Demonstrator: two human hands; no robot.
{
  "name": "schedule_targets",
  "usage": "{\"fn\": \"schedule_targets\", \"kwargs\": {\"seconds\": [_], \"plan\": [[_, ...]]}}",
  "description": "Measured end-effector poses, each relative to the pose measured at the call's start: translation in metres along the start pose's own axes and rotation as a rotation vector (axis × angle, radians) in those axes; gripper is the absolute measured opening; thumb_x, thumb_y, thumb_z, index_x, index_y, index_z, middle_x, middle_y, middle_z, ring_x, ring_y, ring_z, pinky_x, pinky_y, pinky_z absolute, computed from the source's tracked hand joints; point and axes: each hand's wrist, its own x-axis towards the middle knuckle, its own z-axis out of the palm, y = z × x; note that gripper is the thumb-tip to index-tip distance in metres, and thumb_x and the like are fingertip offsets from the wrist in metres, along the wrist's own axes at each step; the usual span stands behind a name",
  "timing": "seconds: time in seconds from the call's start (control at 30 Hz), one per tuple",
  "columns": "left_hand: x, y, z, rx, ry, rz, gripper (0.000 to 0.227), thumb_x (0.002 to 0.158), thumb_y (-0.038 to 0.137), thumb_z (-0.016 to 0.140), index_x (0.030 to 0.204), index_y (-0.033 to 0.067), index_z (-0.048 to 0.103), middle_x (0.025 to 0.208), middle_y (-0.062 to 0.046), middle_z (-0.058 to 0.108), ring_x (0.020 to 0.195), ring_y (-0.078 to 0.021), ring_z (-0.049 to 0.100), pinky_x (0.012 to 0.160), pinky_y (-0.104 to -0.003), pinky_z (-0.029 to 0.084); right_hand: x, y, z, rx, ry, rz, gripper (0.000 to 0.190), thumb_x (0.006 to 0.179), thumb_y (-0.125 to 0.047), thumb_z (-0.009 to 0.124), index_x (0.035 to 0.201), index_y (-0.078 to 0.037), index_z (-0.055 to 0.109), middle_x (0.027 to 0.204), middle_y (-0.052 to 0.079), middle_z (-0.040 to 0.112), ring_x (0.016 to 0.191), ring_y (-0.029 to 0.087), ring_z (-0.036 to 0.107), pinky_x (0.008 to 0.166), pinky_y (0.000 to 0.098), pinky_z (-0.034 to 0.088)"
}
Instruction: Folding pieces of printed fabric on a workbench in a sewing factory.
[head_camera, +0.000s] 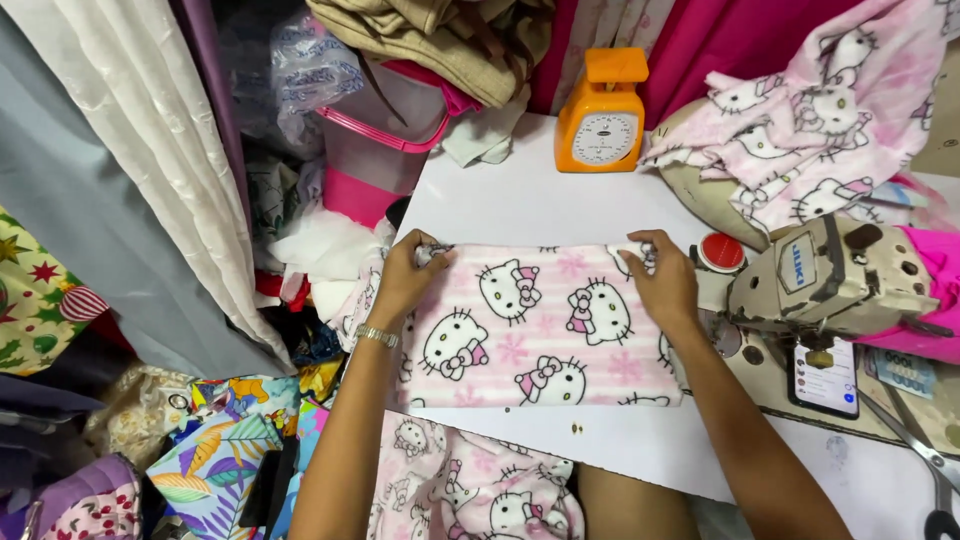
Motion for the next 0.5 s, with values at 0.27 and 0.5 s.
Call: {"fn": "schedule_targets", "kwargs": {"seconds": [0.27,0.5], "plan": [[-0.068,0.053,-0.058,-0.465,-0.314,0.288,0.030,0.082,0.000,0.081,0.106,0.0035,0.065,0.096,-0.009,0.075,0.096,-0.0189,0.064,0.089,-0.037,0.054,-0.028,0.038,-0.039,0.548,-0.009,-0.145,0.027,0.102,0.004,0.064,0.128,-0.001,0.066,0.127,0.016,0.069,0.111,0.026,0.069,0.095,0.0400,0.056],[0.007,0.026,-0.022,0.034,-0.277,0.255,0.030,0.084,0.003,0.080,0.113,0.0014,0.073,0.105,-0.020,0.078,0.108,-0.0385,0.071,0.098,-0.049,0.050,0.003,0.020,-0.020,0.081,-0.061,-0.235,0.023,0.097,-0.009,0.073,0.119,-0.014,0.075,0.111,0.013,0.076,0.110,0.038,0.069,0.096,0.0464,0.053]]}}
